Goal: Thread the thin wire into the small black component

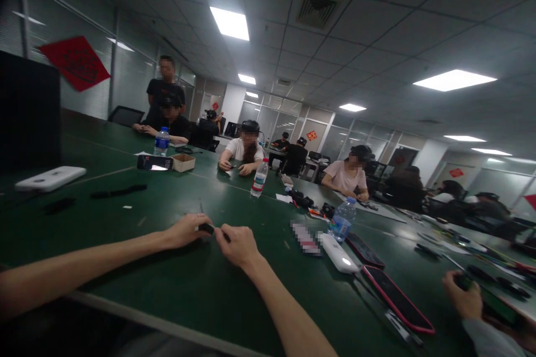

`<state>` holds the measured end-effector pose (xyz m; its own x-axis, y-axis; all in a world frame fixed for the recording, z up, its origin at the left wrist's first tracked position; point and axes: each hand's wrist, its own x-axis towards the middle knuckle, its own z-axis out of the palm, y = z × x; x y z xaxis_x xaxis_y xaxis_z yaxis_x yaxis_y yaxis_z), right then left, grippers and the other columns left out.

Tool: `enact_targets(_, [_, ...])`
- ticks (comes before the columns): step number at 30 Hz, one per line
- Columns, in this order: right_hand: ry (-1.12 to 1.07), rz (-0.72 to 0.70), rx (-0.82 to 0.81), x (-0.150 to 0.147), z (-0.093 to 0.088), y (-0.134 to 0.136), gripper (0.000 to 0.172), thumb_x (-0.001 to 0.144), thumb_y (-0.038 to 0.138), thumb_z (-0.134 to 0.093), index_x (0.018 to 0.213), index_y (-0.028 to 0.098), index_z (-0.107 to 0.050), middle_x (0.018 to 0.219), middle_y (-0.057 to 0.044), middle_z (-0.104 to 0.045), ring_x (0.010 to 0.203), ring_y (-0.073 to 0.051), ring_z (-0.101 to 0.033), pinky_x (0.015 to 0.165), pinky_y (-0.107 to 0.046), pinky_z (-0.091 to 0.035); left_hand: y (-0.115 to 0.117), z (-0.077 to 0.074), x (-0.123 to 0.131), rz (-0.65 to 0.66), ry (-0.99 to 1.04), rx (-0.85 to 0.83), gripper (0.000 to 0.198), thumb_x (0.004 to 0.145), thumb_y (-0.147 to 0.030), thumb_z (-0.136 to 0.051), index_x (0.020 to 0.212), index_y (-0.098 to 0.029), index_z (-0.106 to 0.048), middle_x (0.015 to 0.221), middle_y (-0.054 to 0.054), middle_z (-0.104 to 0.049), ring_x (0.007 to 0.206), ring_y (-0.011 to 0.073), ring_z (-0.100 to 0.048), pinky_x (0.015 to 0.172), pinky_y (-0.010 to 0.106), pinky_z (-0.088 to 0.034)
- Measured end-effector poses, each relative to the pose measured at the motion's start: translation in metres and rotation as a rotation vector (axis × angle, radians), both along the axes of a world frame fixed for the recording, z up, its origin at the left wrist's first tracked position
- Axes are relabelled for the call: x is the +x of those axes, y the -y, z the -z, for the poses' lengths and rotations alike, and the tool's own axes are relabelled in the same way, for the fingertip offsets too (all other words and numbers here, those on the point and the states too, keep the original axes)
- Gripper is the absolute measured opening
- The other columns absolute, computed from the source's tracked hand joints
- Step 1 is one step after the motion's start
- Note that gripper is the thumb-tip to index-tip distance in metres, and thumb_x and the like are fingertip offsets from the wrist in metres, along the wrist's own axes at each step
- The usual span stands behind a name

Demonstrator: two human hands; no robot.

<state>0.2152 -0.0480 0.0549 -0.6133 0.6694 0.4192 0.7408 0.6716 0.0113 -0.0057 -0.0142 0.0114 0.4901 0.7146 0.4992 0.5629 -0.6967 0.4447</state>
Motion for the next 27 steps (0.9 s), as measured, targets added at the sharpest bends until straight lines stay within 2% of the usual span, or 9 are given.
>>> enact_targets(6, [0.025,0.07,-0.078,0.019,0.004,-0.009,0.043,0.101,0.042,-0.033,0.079,0.02,-0.064,0.069,-0.001,-0.066,0.058,-0.011,-0.057,0.06,-0.021,-0.033,0.011,-0.014,-0.006,0.105,0.061,-0.054,0.019,0.089,-0.024,-0.055,0.108,-0.021,-0.058,0.107,0.005,-0.062,0.095,0.0186,-0.06,0.084,0.03,-0.048])
enact_targets(9, [0.035,0.071,-0.106,0.019,0.002,-0.008,0.044,0.101,0.043,-0.032,0.08,0.021,-0.064,0.071,-0.001,-0.067,0.059,-0.011,-0.058,0.06,-0.021,-0.034,0.015,-0.018,-0.006,0.116,0.061,-0.122,0.021,0.09,-0.024,-0.05,0.11,-0.02,-0.054,0.103,0.005,-0.062,0.09,0.0181,-0.061,0.08,0.03,-0.048])
enact_targets(13, [0.057,0.042,-0.112,0.012,0.001,-0.005,0.044,0.1,0.042,-0.031,0.079,0.021,-0.063,0.07,-0.001,-0.067,0.059,-0.012,-0.059,0.061,-0.021,-0.035,0.019,-0.019,-0.003,0.086,0.033,-0.141,0.022,0.089,-0.021,-0.044,0.111,-0.021,-0.049,0.094,0.003,-0.061,0.081,0.0175,-0.06,0.075,0.029,-0.046])
enact_targets(19, [0.058,0.056,-0.102,0.011,0.001,-0.006,0.045,0.1,0.044,-0.031,0.078,0.021,-0.063,0.07,-0.002,-0.067,0.061,-0.013,-0.061,0.062,-0.022,-0.036,0.02,-0.019,-0.005,-0.009,-0.019,-0.222,0.035,0.088,-0.026,-0.042,0.121,-0.022,-0.033,0.088,0.002,-0.057,0.081,0.0216,-0.061,0.076,0.033,-0.043])
enact_targets(27, [0.067,0.1,-0.123,0.011,-0.002,-0.004,0.046,0.101,0.045,-0.03,0.081,0.021,-0.064,0.073,-0.002,-0.068,0.064,-0.013,-0.062,0.064,-0.022,-0.037,0.025,-0.025,-0.006,0.045,-0.06,-0.216,0.03,0.093,-0.032,-0.039,0.123,-0.024,-0.04,0.108,0.006,-0.062,0.097,0.0225,-0.062,0.087,0.035,-0.044])
